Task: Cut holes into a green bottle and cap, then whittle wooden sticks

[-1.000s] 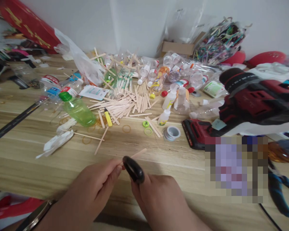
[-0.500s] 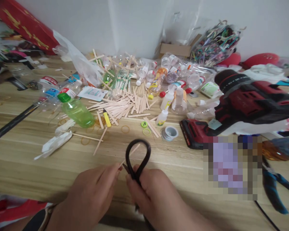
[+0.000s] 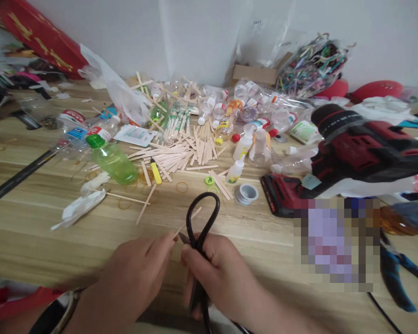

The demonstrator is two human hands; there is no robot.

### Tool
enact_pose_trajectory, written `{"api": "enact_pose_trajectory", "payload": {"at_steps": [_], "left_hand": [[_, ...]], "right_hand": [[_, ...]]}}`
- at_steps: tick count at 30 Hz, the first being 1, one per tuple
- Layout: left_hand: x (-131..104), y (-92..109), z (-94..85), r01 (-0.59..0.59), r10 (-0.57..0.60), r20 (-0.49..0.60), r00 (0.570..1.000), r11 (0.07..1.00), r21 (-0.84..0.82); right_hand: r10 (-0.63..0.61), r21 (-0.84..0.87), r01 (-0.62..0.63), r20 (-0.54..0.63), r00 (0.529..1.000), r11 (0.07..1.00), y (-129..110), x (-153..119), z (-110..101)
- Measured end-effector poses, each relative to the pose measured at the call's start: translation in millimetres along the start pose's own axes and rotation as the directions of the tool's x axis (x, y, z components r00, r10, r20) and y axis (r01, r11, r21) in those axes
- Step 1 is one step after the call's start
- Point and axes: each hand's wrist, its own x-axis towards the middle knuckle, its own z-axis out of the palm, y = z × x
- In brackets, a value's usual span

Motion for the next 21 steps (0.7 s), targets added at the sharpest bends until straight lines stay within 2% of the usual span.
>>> {"api": "enact_pose_trajectory", "payload": {"at_steps": [1, 3, 5, 6, 7, 8, 9, 10, 11, 12, 13, 14, 15, 16, 17, 18, 20, 21], "left_hand": [[0.3, -0.8, 0.2, -0.005, 0.005, 0.006, 1.0, 1.0, 0.004], [0.5, -1.5, 1.9, -0.021, 0.022, 0.007, 1.0, 1.0, -0.015], [-0.3, -1.1, 5.0, -0.024, 0.023, -0.028, 0.999, 0.999, -0.043], [-1.0, -0.6, 6.7, -0.018, 0.016, -0.057, 0.998, 0.999, -0.041], [-1.9, -0.3, 8.4, -0.013, 0.01, -0.093, 0.996, 1.0, -0.025], [-2.8, -0.1, 9.8, -0.013, 0.013, -0.133, 0.991, 1.0, 0.003], [-3.7, -0.3, 10.8, -0.022, 0.028, -0.17, 0.985, 0.999, 0.039], [-4.4, -0.9, 11.2, -0.04, 0.054, -0.206, 0.977, 0.996, 0.074], [-4.8, -1.9, 11.2, -0.069, 0.091, -0.233, 0.968, 0.992, 0.103], [-4.9, -3.2, 10.7, -0.099, 0.127, -0.247, 0.961, 0.987, 0.123], [-4.6, -4.4, 9.9, -0.123, 0.152, -0.248, 0.957, 0.984, 0.13], [-4.0, -5.6, 8.9, -0.133, 0.158, -0.226, 0.961, 0.984, 0.122], [-3.1, -6.4, 7.7, -0.128, 0.144, -0.19, 0.971, 0.987, 0.094], [-2.0, -6.7, 6.5, -0.108, 0.114, -0.146, 0.983, 0.993, 0.048], [-0.8, -6.7, 5.3, -0.083, 0.082, -0.103, 0.991, 0.997, -0.006], [0.4, -6.3, 4.3, -0.055, 0.051, -0.068, 0.996, 0.997, -0.058], [2.1, -5.0, 2.8, -0.018, 0.015, -0.031, 0.999, 0.994, -0.104], [2.5, -4.6, 2.4, -0.015, 0.013, -0.033, 0.999, 0.996, -0.088]], "right_hand": [[-0.013, -0.034, 0.013, -0.019, 1.0, 0.999, 1.0, 0.4, 0.3], [-0.181, -0.289, 0.129, -0.161, 0.97, 0.949, 4.5, 0.3, -2.6], [-0.395, -0.568, 0.198, -0.247, 0.885, 0.799, 6.9, -0.6, -7.1], [-0.46, -0.637, 0.205, -0.264, 0.848, 0.743, 6.8, -1.2, -8.7], [-0.483, -0.651, 0.21, -0.275, 0.831, 0.73, 5.5, -1.7, -9.2], [-0.462, -0.612, 0.214, -0.281, 0.841, 0.761, 3.2, -2.2, -8.6], [-0.373, -0.494, 0.201, -0.279, 0.885, 0.846, 0.1, -2.6, -7.0], [-0.217, -0.29, 0.144, -0.24, 0.946, 0.946, -3.0, -2.9, -4.9], [-0.049, -0.065, 0.04, -0.148, 0.988, 0.997, -5.8, -3.0, -2.6], [0.07, 0.096, -0.066, -0.04, 0.997, 0.993, -7.6, -3.1, -0.9], [0.109, 0.132, -0.11, 0.017, 0.994, 0.985, -8.0, -3.0, 0.1], [0.077, 0.063, -0.076, -0.005, 0.997, 0.995, -6.9, -2.8, 0.1], [-0.011, -0.075, 0.006, -0.065, 0.998, 0.997, -4.4, -2.6, -0.8], [-0.146, -0.262, 0.106, -0.136, 0.98, 0.959, -1.0, -2.3, -2.5], [-0.301, -0.464, 0.187, -0.186, 0.935, 0.866, 2.8, -1.9, -4.6], [-0.448, -0.639, 0.228, -0.204, 0.87, 0.735, 6.3, -1.5, -6.7], [-0.633, -0.834, 0.215, -0.193, 0.749, 0.508, 9.6, -0.7, -9.4], [-0.671, -0.861, 0.201, -0.198, 0.715, 0.468, 8.8, -0.4, -9.5]]}}
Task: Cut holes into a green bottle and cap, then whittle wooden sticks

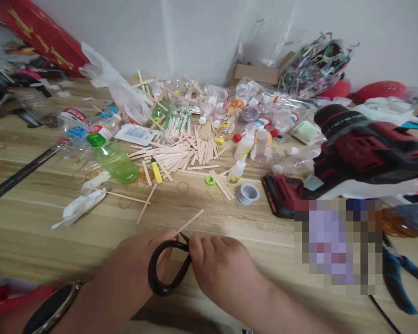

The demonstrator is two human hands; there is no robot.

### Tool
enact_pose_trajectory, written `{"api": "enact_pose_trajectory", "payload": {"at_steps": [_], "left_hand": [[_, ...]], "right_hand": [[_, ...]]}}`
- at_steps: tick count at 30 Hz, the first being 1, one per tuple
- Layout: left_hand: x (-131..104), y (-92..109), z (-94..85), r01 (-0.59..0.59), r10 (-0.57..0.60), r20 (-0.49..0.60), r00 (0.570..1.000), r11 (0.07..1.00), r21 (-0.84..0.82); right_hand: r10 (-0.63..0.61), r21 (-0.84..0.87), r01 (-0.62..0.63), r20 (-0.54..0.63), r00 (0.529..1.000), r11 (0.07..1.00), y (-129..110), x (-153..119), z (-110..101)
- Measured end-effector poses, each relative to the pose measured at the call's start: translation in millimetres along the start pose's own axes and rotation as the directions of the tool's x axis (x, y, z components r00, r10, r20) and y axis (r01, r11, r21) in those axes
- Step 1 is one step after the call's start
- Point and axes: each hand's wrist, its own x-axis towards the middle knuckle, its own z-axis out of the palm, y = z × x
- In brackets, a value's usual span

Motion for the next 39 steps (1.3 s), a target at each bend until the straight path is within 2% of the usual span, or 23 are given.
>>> {"api": "enact_pose_trajectory", "payload": {"at_steps": [2, 3, 5, 6, 7, 8, 9, 10, 12, 14, 17, 19, 22, 24, 25, 27, 29, 30, 32, 34, 35, 37, 39], "left_hand": [[0.0, -0.1, 0.5, -0.033, 0.037, -0.049, 0.998, 0.996, 0.085], [-0.3, -0.8, 1.2, -0.067, 0.08, -0.093, 0.992, 0.989, 0.135], [-0.8, -2.8, 3.1, -0.142, 0.185, -0.19, 0.964, 0.966, 0.217], [-1.1, -4.0, 4.0, -0.167, 0.223, -0.225, 0.949, 0.956, 0.242], [-1.2, -5.1, 4.7, -0.177, 0.24, -0.243, 0.94, 0.95, 0.256], [-1.3, -6.1, 5.1, -0.174, 0.237, -0.244, 0.94, 0.951, 0.255], [-1.5, -6.9, 5.1, -0.155, 0.21, -0.23, 0.95, 0.96, 0.235], [-1.6, -7.5, 4.6, -0.131, 0.169, -0.2, 0.965, 0.973, 0.192], [-1.6, -8.3, 2.3, -0.066, 0.071, -0.124, 0.99, 0.997, 0.048], [-0.7, -8.5, -0.7, -0.014, 0.006, -0.059, 0.998, 0.991, -0.136], [1.5, -7.2, -3.7, 0.021, -0.031, -0.027, 0.999, 0.946, -0.324], [1.5, -5.5, -2.2, 0.052, -0.063, -0.022, 0.998, 0.944, -0.327], [-2.3, -3.9, 5.9, 0.02, -0.039, -0.123, 0.992, 0.988, -0.152], [-5.3, -4.3, 12.4, -0.043, 0.052, -0.285, 0.957, 0.998, 0.036], [-6.2, -5.0, 14.6, -0.059, 0.1, -0.367, 0.925, 0.991, 0.122], [-5.8, -6.8, 16.1, -0.063, 0.179, -0.487, 0.855, 0.967, 0.245], [-3.4, -8.7, 14.1, -0.061, 0.221, -0.529, 0.819, 0.951, 0.303], [-1.9, -9.7, 12.8, -0.064, 0.233, -0.532, 0.814, 0.946, 0.317], [0.4, -11.9, 11.4, -0.09, 0.257, -0.524, 0.812, 0.942, 0.323], [1.4, -15.1, 12.6, -0.12, 0.27, -0.515, 0.814, 0.944, 0.306], [1.6, -17.6, 13.5, -0.114, 0.256, -0.517, 0.817, 0.95, 0.291], [2.4, -24.4, 13.1, 0.003, 0.112, -0.529, 0.841, 0.977, 0.212], [4.4, -32.6, 7.4, 0.236, -0.194, -0.513, 0.836, 0.972, 0.017]], "right_hand": [[0.156, 0.232, -0.18, 0.118, 0.981, 0.956, -5.0, 3.5, -2.3], [0.26, 0.428, -0.364, 0.282, 0.924, 0.827, -9.0, 5.6, -3.7], [0.301, 0.624, -0.68, 0.611, 0.732, 0.386, -17.4, 8.9, -5.6], [0.266, 0.623, -0.756, 0.709, 0.654, 0.199, -20.7, 9.6, -5.5], [0.246, 0.613, -0.785, 0.75, 0.614, 0.091, -22.7, 9.7, -4.5], [0.251, 0.612, -0.786, 0.75, 0.612, 0.087, -23.3, 9.0, -2.7], [0.283, 0.622, -0.753, 0.699, 0.657, 0.212, -22.3, 7.8, -0.3], [0.32, 0.608, -0.676, 0.598, 0.735, 0.416, -20.1, 6.4, 2.3], [0.272, 0.4, -0.38, 0.3, 0.914, 0.834, -13.2, 3.4, 6.6], [0.08, 0.086, -0.084, 0.052, 0.995, 0.993, -5.7, 1.8, 7.9], [-0.211, -0.294, 0.173, -0.103, 0.972, 0.94, 1.2, 2.8, 5.5], [-0.275, -0.374, 0.21, -0.129, 0.953, 0.903, 2.7, 4.7, 3.9], [-0.175, -0.183, 0.148, -0.142, 0.974, 0.972, 0.3, 6.8, 3.9], [0.091, 0.221, -0.091, 0.009, 0.996, 0.971, -5.0, 7.1, 4.7], [0.228, 0.443, -0.286, 0.182, 0.957, 0.85, -8.7, 7.1, 5.1], [0.31, 0.67, -0.623, 0.541, 0.782, 0.403, -17.2, 7.1, 6.5], [0.284, 0.682, -0.729, 0.689, 0.667, 0.057, -24.9, 7.4, 8.7], [0.29, 0.681, -0.731, 0.709, 0.643, -0.044, -27.8, 7.6, 9.9], [0.311, 0.68, -0.721, 0.719, 0.621, -0.132, -30.9, 7.8, 11.9], [0.33, 0.687, -0.721, 0.704, 0.629, -0.092, -30.3, 6.7, 12.4], [0.35, 0.695, -0.719, 0.674, 0.651, -0.002, -28.7, 5.3, 12.0], [0.398, 0.688, -0.657, 0.534, 0.746, 0.308, -23.3, 1.1, 10.3], [0.41, 0.559, -0.518, 0.318, 0.855, 0.647, -16.2, -3.9, 7.8]]}}
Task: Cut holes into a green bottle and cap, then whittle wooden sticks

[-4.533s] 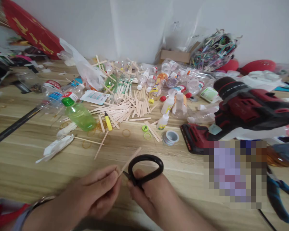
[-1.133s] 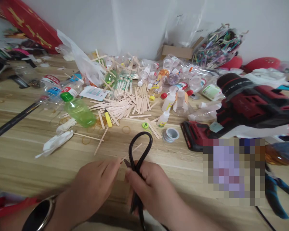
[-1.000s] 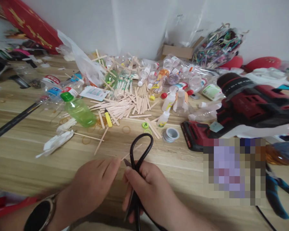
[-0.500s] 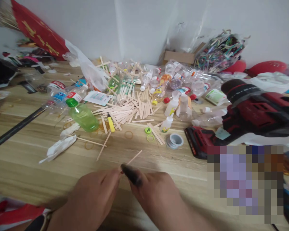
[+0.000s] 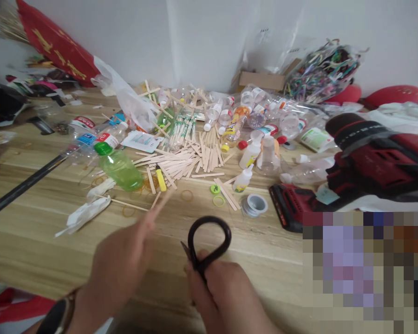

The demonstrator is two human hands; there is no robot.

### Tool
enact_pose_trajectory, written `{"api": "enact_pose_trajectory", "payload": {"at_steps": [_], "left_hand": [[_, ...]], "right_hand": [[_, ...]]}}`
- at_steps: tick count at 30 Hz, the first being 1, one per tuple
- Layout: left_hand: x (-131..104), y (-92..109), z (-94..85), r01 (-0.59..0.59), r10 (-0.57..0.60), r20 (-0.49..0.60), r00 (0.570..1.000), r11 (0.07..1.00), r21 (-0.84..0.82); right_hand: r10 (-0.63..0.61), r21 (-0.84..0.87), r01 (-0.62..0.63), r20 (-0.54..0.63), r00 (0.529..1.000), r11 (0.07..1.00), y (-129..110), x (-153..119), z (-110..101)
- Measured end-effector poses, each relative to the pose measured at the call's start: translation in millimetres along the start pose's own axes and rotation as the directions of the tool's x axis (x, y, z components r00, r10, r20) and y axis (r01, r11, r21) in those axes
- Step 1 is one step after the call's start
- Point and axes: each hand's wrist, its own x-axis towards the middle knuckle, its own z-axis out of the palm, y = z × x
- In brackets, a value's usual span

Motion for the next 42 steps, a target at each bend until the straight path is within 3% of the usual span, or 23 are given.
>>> {"api": "enact_pose_trajectory", "payload": {"at_steps": [2, 4, 7, 12, 15, 20, 22, 25, 27, 29, 31, 34, 38, 42], "left_hand": [[8.7, -5.4, -6.8, 0.25, -0.223, 0.136, 0.965, 0.94, -0.233], [15.7, -5.6, -14.8, 0.343, -0.204, 0.322, 0.925, 0.813, -0.471], [17.8, 2.6, -23.7, 0.392, -0.076, 0.475, 0.876, 0.686, -0.613], [11.0, 13.5, -29.2, 0.401, 0.0, 0.537, 0.844, 0.664, -0.631], [9.5, 14.2, -30.1, 0.409, 0.05, 0.575, 0.817, 0.654, -0.637], [9.7, 11.6, -29.2, 0.409, 0.106, 0.59, 0.8, 0.623, -0.667], [10.1, 8.9, -27.7, 0.497, 0.04, 0.6, 0.799, 0.519, -0.696], [10.5, 6.0, -23.1, 0.596, -0.168, 0.572, 0.803, 0.209, -0.775], [9.5, 7.3, -18.2, 0.54, -0.287, 0.517, 0.806, 0.002, -0.841], [6.9, 12.2, -12.7, 0.487, -0.283, 0.494, 0.822, -0.099, -0.868], [3.0, 20.0, -7.6, 0.509, -0.159, 0.516, 0.842, -0.085, -0.856], [-1.9, 32.5, -2.8, 0.527, -0.022, 0.526, 0.85, 0.024, -0.85], [-2.6, 40.9, -2.3, 0.476, -0.086, 0.468, 0.879, 0.158, -0.865], [-4.6, 38.0, -3.0, 0.433, -0.126, 0.416, 0.901, 0.324, -0.841]], "right_hand": [[-0.154, -0.221, 0.129, -0.099, 0.983, 0.967, 4.6, -1.0, -6.9], [-0.218, -0.269, 0.178, -0.126, 0.968, 0.947, 5.8, 0.2, -13.5], [-0.277, -0.262, 0.227, -0.172, 0.945, 0.938, 1.3, 5.6, -23.7], [-0.305, -0.265, 0.218, -0.356, 0.883, 0.939, -10.8, 13.8, -39.5], [-0.299, -0.223, 0.223, -0.41, 0.862, 0.949, -15.4, 16.5, -42.7], [-0.187, -0.041, 0.182, -0.249, 0.95, 0.982, -15.5, 17.1, -35.1], [-0.112, 0.003, 0.114, -0.16, 0.981, 0.994, -13.5, 14.5, -31.6], [0.029, 0.169, -0.021, -0.043, 0.999, 0.985, -10.1, 9.3, -28.2], [0.111, 0.312, -0.101, -0.015, 0.994, 0.945, -8.5, 6.8, -25.8], [0.168, 0.412, -0.135, -0.044, 0.985, 0.901, -7.8, 5.7, -21.7], [0.198, 0.469, -0.134, -0.09, 0.976, 0.873, -7.9, 5.4, -15.4], [0.164, 0.478, -0.078, -0.139, 0.977, 0.875, -9.8, 4.1, -2.8], [0.088, 0.405, -0.014, -0.166, 0.982, 0.914, -11.5, 1.0, 9.4], [-0.141, 0.063, 0.16, -0.23, 0.963, 0.985, -5.9, 2.9, 5.5]]}}
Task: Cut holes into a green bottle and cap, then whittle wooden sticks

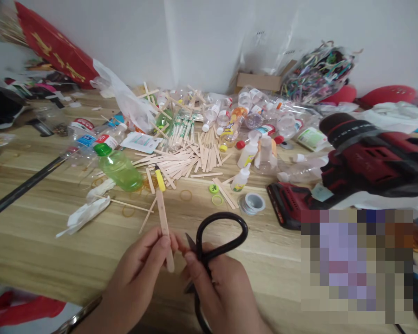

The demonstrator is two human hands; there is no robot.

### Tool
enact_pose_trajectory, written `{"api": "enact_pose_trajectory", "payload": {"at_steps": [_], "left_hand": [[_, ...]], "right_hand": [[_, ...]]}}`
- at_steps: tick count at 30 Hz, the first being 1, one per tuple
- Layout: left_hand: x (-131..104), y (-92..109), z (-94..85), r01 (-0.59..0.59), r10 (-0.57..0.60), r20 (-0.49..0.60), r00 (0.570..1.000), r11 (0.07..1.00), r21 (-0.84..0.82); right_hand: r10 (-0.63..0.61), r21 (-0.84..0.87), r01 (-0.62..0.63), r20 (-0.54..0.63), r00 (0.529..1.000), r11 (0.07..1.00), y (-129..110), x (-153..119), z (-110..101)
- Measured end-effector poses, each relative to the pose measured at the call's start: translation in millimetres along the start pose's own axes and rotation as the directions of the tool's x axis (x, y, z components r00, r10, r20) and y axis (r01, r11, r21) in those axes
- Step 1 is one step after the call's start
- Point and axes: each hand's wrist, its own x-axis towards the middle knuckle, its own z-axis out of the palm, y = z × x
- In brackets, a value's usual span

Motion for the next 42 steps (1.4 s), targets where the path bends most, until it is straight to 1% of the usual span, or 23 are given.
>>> {"api": "enact_pose_trajectory", "payload": {"at_steps": [2, 5, 7, 8, 10, 12, 15, 19, 23, 26, 29, 34, 38, 42], "left_hand": [[-1.6, -1.7, -2.5, -0.011, 0.012, -0.008, 1.0, 0.994, 0.111], [-3.7, -3.2, -4.5, -0.043, 0.043, 0.007, 0.999, 0.969, 0.244], [-4.7, -3.4, -4.4, -0.095, 0.089, 0.032, 0.995, 0.945, 0.314], [-5.2, -3.4, -4.0, -0.122, 0.114, 0.044, 0.992, 0.929, 0.348], [-5.8, -3.5, -3.3, -0.176, 0.166, 0.059, 0.984, 0.893, 0.414], [-6.0, -3.7, -3.1, -0.221, 0.212, 0.072, 0.975, 0.857, 0.466], [-5.3, -3.9, -4.0, -0.269, 0.261, 0.088, 0.961, 0.813, 0.516], [-4.4, -4.7, -6.0, -0.308, 0.299, 0.112, 0.948, 0.764, 0.567], [-5.0, -5.1, -7.1, -0.355, 0.341, 0.14, 0.929, 0.722, 0.594], [-5.2, -4.4, -7.6, -0.367, 0.354, 0.146, 0.924, 0.708, 0.604], [-4.8, -4.0, -8.3, -0.379, 0.372, 0.147, 0.917, 0.695, 0.61], [-4.2, -7.4, -8.4, -0.402, 0.39, 0.171, 0.905, 0.651, 0.644], [-4.0, -9.2, -7.2, -0.427, 0.44, 0.17, 0.882, 0.591, 0.685], [-3.4, -8.0, -5.6, -0.44, 0.489, 0.148, 0.86, 0.563, 0.7]], "right_hand": [[-0.151, -0.206, 0.14, -0.038, 0.988, 0.968, 3.7, 2.9, -4.7], [-0.324, -0.442, 0.271, -0.047, 0.945, 0.855, 7.5, 5.6, -9.4], [-0.412, -0.536, 0.35, 0.004, 0.911, 0.768, 9.0, 5.5, -10.5], [-0.437, -0.563, 0.377, 0.03, 0.899, 0.736, 9.5, 5.0, -10.9], [-0.438, -0.586, 0.392, 0.07, 0.896, 0.709, 10.5, 3.3, -11.8], [-0.422, -0.606, 0.378, 0.076, 0.904, 0.7, 11.1, 1.5, -13.7], [-0.433, -0.651, 0.397, 0.114, 0.894, 0.648, 11.7, -0.7, -18.2], [-0.455, -0.681, 0.445, 0.182, 0.872, 0.581, 10.8, -2.1, -23.5], [-0.487, -0.728, 0.465, 0.206, 0.849, 0.503, 7.7, -1.6, -23.6], [-0.497, -0.747, 0.467, 0.211, 0.841, 0.472, 6.4, -0.3, -22.8], [-0.506, -0.759, 0.467, 0.212, 0.836, 0.454, 7.2, 0.0, -23.5], [-0.496, -0.762, 0.461, 0.214, 0.842, 0.454, 8.0, -2.2, -24.5], [-0.489, -0.774, 0.444, 0.201, 0.849, 0.452, 8.2, -2.5, -23.0], [-0.493, -0.77, 0.444, 0.195, 0.848, 0.459, 9.0, -2.6, -22.7]]}}
